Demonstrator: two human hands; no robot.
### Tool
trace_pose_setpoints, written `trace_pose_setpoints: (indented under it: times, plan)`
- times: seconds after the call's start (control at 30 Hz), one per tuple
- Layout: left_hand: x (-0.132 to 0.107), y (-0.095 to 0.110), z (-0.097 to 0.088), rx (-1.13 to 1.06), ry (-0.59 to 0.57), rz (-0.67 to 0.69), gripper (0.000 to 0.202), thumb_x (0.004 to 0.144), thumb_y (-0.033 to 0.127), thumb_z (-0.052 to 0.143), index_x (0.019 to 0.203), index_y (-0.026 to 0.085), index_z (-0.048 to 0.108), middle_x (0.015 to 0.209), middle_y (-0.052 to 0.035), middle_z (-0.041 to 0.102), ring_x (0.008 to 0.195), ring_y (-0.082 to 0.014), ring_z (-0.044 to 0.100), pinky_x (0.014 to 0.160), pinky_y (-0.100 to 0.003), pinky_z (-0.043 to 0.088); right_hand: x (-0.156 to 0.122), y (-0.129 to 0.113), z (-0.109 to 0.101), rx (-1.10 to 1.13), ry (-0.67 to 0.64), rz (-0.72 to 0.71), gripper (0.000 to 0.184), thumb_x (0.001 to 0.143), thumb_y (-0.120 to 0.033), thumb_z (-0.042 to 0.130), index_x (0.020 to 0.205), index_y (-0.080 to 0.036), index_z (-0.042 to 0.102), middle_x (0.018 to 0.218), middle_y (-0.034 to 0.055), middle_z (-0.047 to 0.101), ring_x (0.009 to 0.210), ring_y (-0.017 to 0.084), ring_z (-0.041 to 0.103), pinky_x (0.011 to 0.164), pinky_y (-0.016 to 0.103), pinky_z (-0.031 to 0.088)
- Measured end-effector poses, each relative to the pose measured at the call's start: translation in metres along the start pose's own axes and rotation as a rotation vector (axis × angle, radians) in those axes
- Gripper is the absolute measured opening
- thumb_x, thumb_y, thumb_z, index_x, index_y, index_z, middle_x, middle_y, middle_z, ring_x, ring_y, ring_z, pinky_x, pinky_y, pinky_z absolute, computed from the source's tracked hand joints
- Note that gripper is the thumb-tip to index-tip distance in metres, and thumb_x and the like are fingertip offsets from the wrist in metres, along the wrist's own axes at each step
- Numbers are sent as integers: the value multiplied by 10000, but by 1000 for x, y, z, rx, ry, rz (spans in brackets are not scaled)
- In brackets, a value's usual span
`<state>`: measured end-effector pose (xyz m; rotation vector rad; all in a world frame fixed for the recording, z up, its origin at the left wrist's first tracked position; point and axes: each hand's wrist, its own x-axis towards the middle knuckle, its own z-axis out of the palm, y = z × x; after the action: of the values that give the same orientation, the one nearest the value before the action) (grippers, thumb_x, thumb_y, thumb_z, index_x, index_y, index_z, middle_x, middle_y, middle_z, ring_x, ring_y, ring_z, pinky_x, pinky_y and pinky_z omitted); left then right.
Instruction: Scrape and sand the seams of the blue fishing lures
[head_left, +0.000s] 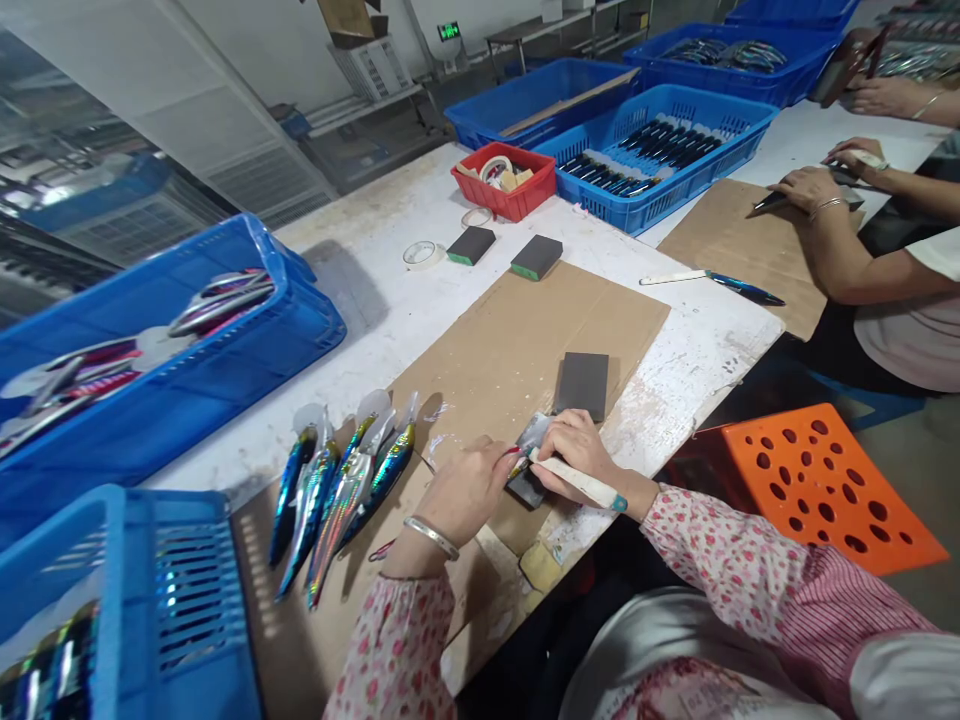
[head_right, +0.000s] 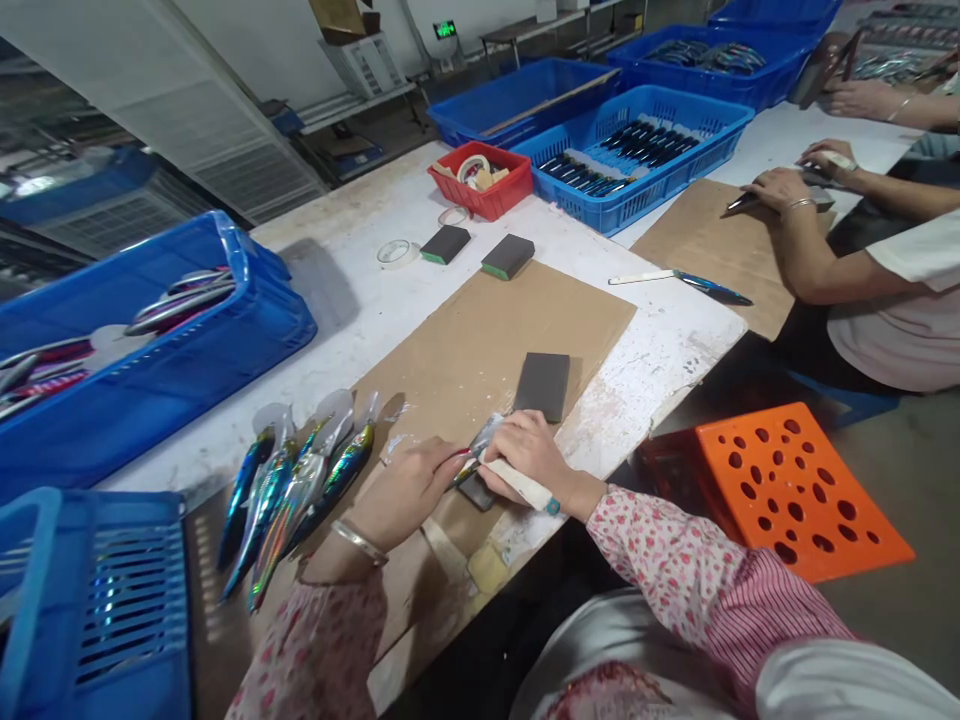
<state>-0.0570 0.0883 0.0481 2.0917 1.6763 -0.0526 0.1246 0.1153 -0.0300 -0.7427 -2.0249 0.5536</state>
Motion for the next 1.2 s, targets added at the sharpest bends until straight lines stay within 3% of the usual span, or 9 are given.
trace_pose_setpoints:
  times: [0.27,0.5,0.77,1.2]
  plan:
    - [0,2,-2,13,-25,-27,383,971,312,308,1005,164,660,920,-87,651,840,-193,608,773,-316,428,5,-3,-2,-22,-2,-63,240,918,-353,502,735,-199,473,678,-6,573,744,169,486,785,356,309]
    - [0,3,0,33,-2,-27,382,964,317,315,989,172,667,896,-81,648,822,-186,603,750,-303,430,2,0,0,0,-2,-25,207,885,-330,526,737,-203,457,696,-1,569,772,178,490,821,368,312]
    - [0,4,-2,20,-10,-20,385,960,314,308,960,173,666,883,-82,644,821,-187,602,757,-305,436,4,2,-2,-28,-75,-51,133,811,-242,566,717,-206,479,689,-8,560,794,180,491,820,362,298]
    - [-1,9,-1,73,-33,-66,374,958,307,317,997,178,666,929,-92,643,850,-206,623,764,-316,441,4,3,-4,19,-151,-27,175,778,-203,552,674,-209,412,653,-15,519,786,180,479,855,362,308]
